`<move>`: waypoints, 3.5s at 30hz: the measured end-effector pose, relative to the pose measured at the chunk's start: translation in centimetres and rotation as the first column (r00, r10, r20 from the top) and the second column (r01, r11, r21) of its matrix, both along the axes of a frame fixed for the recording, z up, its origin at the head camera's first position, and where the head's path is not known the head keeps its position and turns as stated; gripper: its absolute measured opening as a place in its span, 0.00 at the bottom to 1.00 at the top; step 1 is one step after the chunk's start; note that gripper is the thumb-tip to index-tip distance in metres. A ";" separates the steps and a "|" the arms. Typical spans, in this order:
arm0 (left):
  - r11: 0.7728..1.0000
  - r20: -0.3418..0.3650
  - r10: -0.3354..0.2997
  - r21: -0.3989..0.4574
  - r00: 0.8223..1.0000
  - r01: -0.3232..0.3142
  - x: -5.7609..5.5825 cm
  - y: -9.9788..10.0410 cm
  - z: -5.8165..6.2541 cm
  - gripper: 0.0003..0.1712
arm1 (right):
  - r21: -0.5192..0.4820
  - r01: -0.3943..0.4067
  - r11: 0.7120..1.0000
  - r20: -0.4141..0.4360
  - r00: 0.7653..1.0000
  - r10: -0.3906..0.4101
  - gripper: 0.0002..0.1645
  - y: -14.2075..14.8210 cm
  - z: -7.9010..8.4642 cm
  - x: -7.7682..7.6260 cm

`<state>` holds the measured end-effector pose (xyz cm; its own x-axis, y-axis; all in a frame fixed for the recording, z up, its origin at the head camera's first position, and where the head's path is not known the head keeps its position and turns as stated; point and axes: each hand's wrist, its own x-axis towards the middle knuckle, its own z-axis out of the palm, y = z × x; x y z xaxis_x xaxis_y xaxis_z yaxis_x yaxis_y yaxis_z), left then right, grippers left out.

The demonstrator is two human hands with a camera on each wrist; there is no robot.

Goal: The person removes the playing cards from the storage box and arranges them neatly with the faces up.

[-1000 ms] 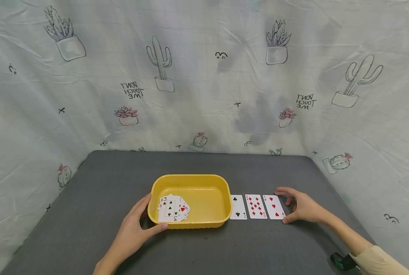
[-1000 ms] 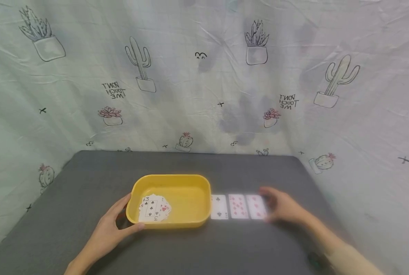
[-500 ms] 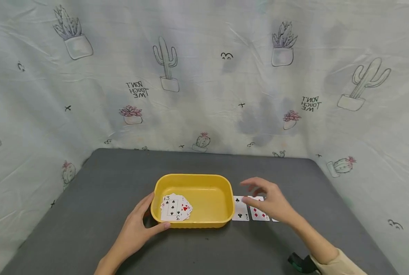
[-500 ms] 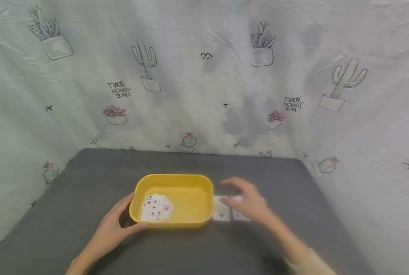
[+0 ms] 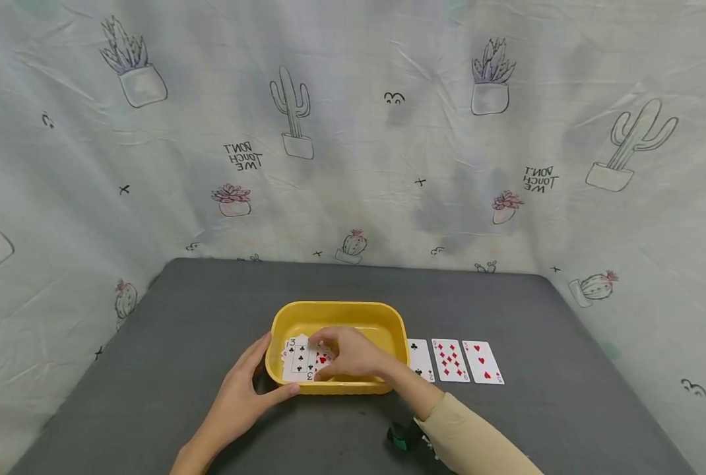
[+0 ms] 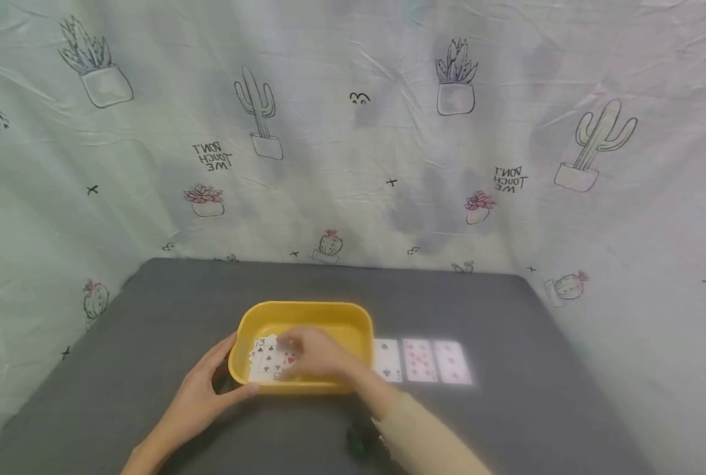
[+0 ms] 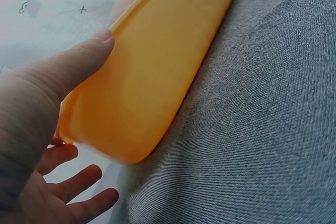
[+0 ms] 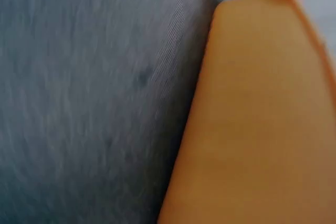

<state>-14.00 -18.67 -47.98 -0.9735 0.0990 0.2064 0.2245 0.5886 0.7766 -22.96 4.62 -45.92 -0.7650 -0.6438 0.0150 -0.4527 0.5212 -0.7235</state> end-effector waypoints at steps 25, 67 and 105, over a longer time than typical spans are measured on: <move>1.000 -0.031 -0.003 0.002 1.000 0.004 0.0 0.1 -0.1 0.61 | 0.102 0.009 0.995 -0.136 0.991 0.005 0.53 -0.9 -0.7 -0.9; 1.000 -0.001 -0.009 -0.004 1.000 0.009 -0.8 0.0 0.7 0.61 | -0.097 0.005 0.995 -0.054 0.998 -0.010 0.54 0.5 1.7 -0.9; 1.000 -0.002 0.016 -0.021 1.000 -0.016 0.0 0.1 0.2 0.63 | -0.187 0.220 0.957 -0.262 0.928 -0.265 0.54 23.3 4.7 5.4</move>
<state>-14.02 -18.61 -47.75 -0.9745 0.0878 0.2065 0.2166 0.6084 0.7635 -17.54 27.92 -41.22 -0.8473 -0.4121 0.3350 -0.5227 0.5354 -0.6634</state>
